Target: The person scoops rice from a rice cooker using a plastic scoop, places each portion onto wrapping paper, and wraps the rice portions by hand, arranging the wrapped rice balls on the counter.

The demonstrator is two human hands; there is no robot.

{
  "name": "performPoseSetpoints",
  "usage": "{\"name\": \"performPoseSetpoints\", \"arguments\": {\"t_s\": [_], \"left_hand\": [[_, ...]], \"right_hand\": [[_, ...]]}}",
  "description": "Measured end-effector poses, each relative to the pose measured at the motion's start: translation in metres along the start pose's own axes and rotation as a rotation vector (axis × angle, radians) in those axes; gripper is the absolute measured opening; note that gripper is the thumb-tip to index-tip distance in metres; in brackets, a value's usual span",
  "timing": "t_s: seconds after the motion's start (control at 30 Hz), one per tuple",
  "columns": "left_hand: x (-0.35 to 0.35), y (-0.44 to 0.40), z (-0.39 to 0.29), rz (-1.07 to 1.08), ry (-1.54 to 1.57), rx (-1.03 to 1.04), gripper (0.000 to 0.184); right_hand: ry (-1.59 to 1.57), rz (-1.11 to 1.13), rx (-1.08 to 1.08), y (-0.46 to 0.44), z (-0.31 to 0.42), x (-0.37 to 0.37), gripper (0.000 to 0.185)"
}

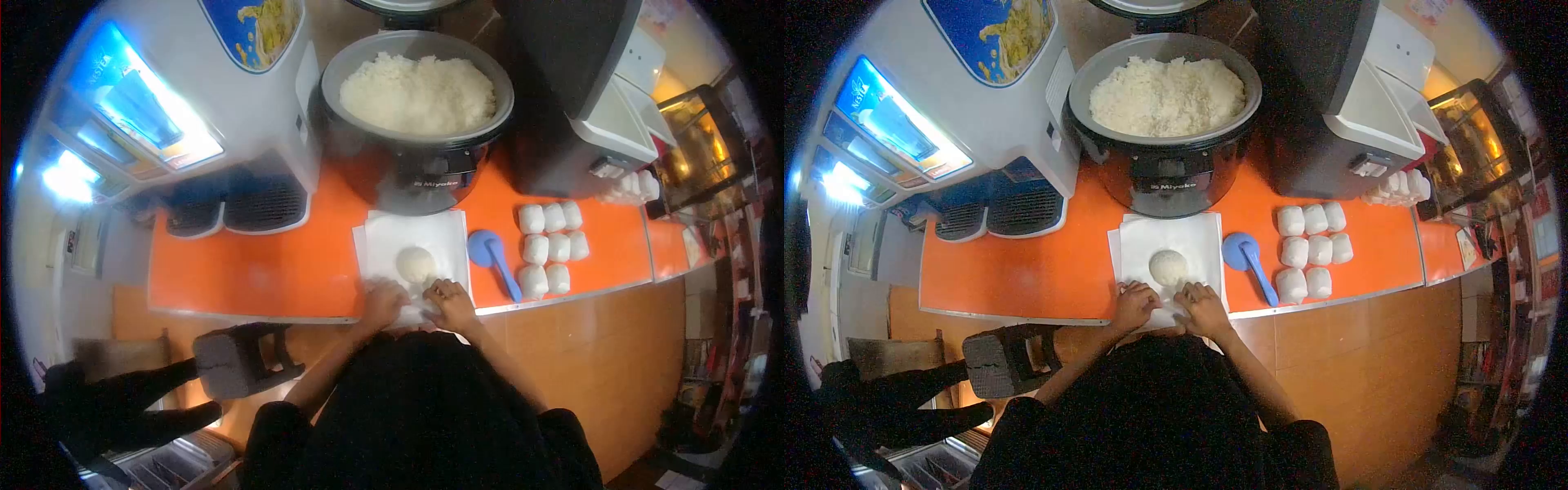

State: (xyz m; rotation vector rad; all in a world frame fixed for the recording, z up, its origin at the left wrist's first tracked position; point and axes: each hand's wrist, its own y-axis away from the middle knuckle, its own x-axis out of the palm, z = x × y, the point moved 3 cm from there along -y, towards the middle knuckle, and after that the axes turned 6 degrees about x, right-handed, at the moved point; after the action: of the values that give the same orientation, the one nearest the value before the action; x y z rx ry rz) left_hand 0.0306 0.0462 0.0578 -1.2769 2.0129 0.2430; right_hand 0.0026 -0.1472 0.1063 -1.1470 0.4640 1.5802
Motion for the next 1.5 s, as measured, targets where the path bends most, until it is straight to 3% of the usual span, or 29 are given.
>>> {"name": "performPoseSetpoints", "arguments": {"t_s": [0.2, 0.3, 0.37, 0.5, 0.53, 0.63, 0.73, 0.83, 0.9, 0.93, 1.03, 1.13, 1.17, 1.23, 1.3, 1.33, 1.4, 1.47, 1.5], "left_hand": [[-0.03, -0.012, -0.044, -0.016, -0.096, 0.039, 0.019], [-0.021, 0.007, -0.03, -0.011, -0.182, 0.196, 0.026], [-0.021, 0.023, 0.003, -0.021, -0.042, 0.136, 0.027], [-0.021, 0.014, 0.05, -0.326, 0.28, -0.231, 0.023], [-0.037, 0.0, 0.029, -0.369, 0.368, -0.328, 0.028], [-0.015, -0.017, 0.064, -0.568, 0.638, -0.461, 0.035], [0.019, -0.007, 0.116, -0.458, 0.685, -0.71, 0.024], [0.029, -0.004, 0.129, -0.528, 0.465, -0.677, 0.035], [0.013, -0.003, 0.093, -0.507, 0.66, -0.715, 0.032], [-0.002, -0.004, 0.073, -0.501, 0.755, -0.733, 0.031], [0.012, 0.024, 0.133, -0.449, 0.806, -0.904, 0.037], [-0.011, 0.053, 0.114, -0.194, 0.727, -0.857, 0.046], [-0.012, 0.065, 0.106, -0.107, 0.776, -0.83, 0.05], [0.0, 0.07, 0.089, 0.044, 1.086, -0.68, 0.055], [-0.003, 0.056, 0.07, -0.014, 1.347, -0.906, 0.039], [-0.003, 0.052, 0.066, -0.115, 1.29, -0.95, 0.038], [-0.003, 0.037, 0.097, -0.068, 1.073, -0.835, 0.042], [0.01, 0.03, 0.167, 0.219, 0.758, -0.564, 0.049], [0.003, 0.017, 0.159, 0.278, 0.614, -0.663, 0.047]], "right_hand": [[0.06, -0.064, 0.073, 0.002, -0.011, -0.021, 0.034], [-0.02, -0.07, 0.059, 0.007, -0.026, -0.027, 0.03], [-0.125, -0.034, 0.073, 0.016, -0.053, -0.019, 0.029], [-0.736, -0.195, 0.757, 0.014, -0.12, 0.024, 0.013], [-1.034, -0.379, 0.735, -0.008, -0.09, 0.005, 0.025], [-0.975, -0.496, 0.77, -0.019, -0.103, 0.022, 0.029], [-0.607, -0.453, 0.834, -0.016, -0.118, 0.043, 0.025], [-0.298, -0.532, 0.688, -0.018, -0.106, 0.041, 0.02], [-0.196, -0.517, 0.626, -0.017, -0.11, 0.043, 0.016], [-0.151, -0.508, 0.591, -0.017, -0.11, 0.048, 0.019], [0.228, -0.457, 0.588, -0.019, -0.07, 0.019, 0.033], [0.336, -0.357, 0.283, -0.012, -0.028, 0.011, 0.049], [0.193, -0.153, 0.157, -0.013, -0.015, 0.013, 0.048], [-0.02, -0.09, -0.012, -0.012, -0.014, 0.045, 0.043], [-0.003, -0.093, -0.009, -0.018, 0.001, 0.036, 0.048], [0.003, -0.073, -0.022, -0.014, -0.002, 0.039, 0.051], [0.002, -0.028, -0.024, -0.03, -0.007, 0.037, 0.057], [-0.026, 0.064, 0.019, -0.023, 0.002, 0.026, 0.061], [0.003, 0.071, 0.019, -0.019, 0.004, 0.023, 0.062]]}}
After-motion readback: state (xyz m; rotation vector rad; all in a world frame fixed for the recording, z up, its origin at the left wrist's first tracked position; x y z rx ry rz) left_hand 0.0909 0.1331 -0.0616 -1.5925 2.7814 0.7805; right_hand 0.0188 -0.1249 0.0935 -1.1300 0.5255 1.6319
